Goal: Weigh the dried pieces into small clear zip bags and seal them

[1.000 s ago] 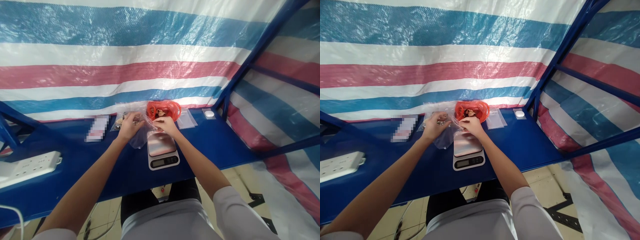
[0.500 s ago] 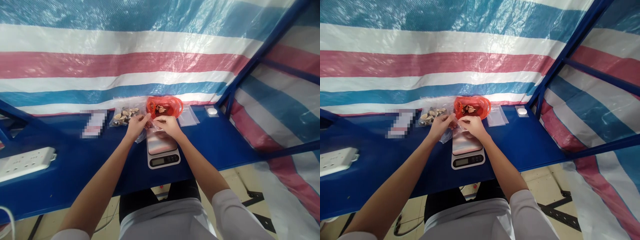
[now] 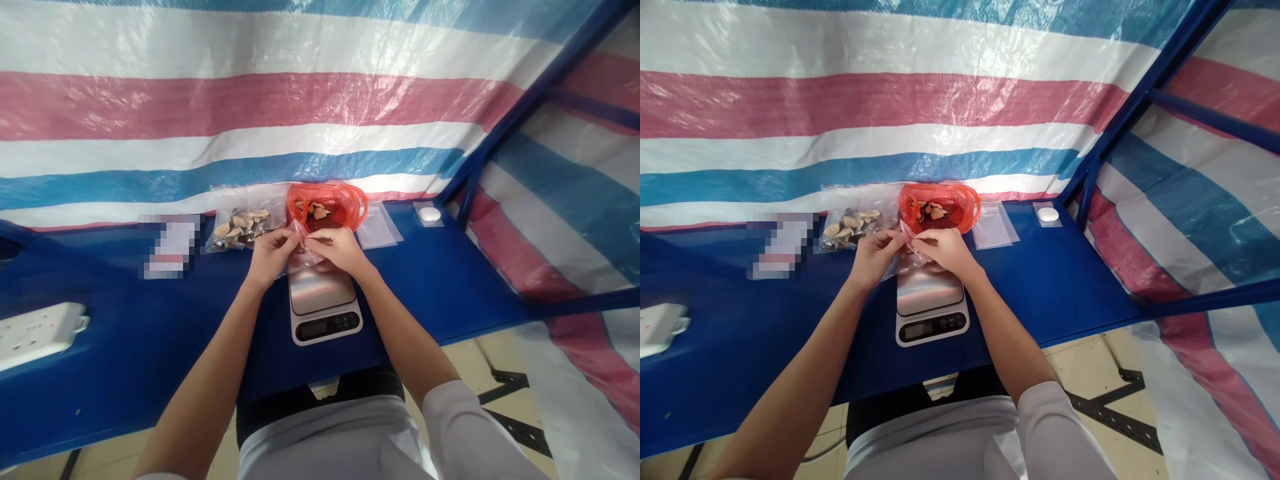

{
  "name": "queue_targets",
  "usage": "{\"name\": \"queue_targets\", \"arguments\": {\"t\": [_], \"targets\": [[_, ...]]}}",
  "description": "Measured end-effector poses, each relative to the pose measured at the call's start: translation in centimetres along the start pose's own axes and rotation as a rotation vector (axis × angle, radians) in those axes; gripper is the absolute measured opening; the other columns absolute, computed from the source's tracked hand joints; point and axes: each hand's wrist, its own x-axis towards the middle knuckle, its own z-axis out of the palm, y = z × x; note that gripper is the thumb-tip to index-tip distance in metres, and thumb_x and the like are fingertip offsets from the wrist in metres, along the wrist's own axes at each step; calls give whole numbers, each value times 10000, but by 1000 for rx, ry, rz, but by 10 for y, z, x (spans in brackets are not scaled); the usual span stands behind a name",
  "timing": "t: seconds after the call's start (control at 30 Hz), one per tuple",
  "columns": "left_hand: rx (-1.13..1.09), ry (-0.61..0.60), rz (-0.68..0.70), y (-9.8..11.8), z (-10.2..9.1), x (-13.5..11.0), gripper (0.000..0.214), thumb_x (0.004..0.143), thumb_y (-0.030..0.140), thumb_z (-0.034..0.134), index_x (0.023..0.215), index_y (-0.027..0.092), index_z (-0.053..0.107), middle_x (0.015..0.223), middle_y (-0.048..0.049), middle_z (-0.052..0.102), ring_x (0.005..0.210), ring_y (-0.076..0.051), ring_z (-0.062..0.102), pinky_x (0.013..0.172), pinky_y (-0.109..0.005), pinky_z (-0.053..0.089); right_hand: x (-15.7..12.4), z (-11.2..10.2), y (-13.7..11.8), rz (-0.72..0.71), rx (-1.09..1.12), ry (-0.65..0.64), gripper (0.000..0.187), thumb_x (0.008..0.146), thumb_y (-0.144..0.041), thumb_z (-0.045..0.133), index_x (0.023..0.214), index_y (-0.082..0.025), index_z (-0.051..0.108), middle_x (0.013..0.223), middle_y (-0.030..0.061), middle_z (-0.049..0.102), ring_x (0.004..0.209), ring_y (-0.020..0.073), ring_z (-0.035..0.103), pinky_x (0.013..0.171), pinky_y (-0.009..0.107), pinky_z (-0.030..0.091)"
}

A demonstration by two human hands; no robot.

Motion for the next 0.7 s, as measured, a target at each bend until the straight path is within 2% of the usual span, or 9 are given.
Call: {"name": "queue_targets", "arguments": {"t": [0.1, 0.27, 0.4, 0.6, 0.7], "targets": [[67, -1, 35, 1, -1, -4, 244, 795, 397, 671, 690, 179, 700, 653, -14, 690, 598, -133, 595, 643, -264, 506, -1, -2, 2, 26, 49, 22, 179, 842, -355, 697, 863, -204, 790, 802, 19, 771, 742, 189, 720, 743, 300, 575], [199, 29, 72, 3, -6, -10, 184, 758, 344, 676, 668, 184, 694, 663, -14, 688, 610, -140, 590, 657, -275, 500, -2, -5, 2, 165, 223, 18, 255, 788, -445, 746, 840, -195, 764, 754, 20, 753, 624, 173, 698, 592, 287, 593], [259, 54, 95, 3, -14, -12, 189, 754, 359, 672, 681, 185, 686, 678, -18, 691, 622, -148, 600, 650, -278, 505, -2, -9, 1, 275, 342, 49, 299, 736, -477, 793, 823, -194, 750, 757, 33, 762, 618, 185, 715, 570, 296, 613], [378, 69, 201, -1, -25, -12, 189, 794, 348, 639, 677, 200, 647, 679, -22, 674, 636, -161, 607, 659, -298, 517, -5, -11, -5, 305, 356, 67, 230, 749, -427, 792, 815, -211, 750, 745, 34, 768, 629, 197, 735, 575, 302, 625], [447, 43, 312, 0, -21, -14, 204, 849, 366, 615, 723, 209, 654, 777, -42, 702, 758, -186, 659, 781, -327, 552, -6, -8, -4, 283, 326, 66, 206, 762, -419, 776, 781, -214, 757, 687, 23, 750, 598, 191, 720, 544, 293, 616]]}}
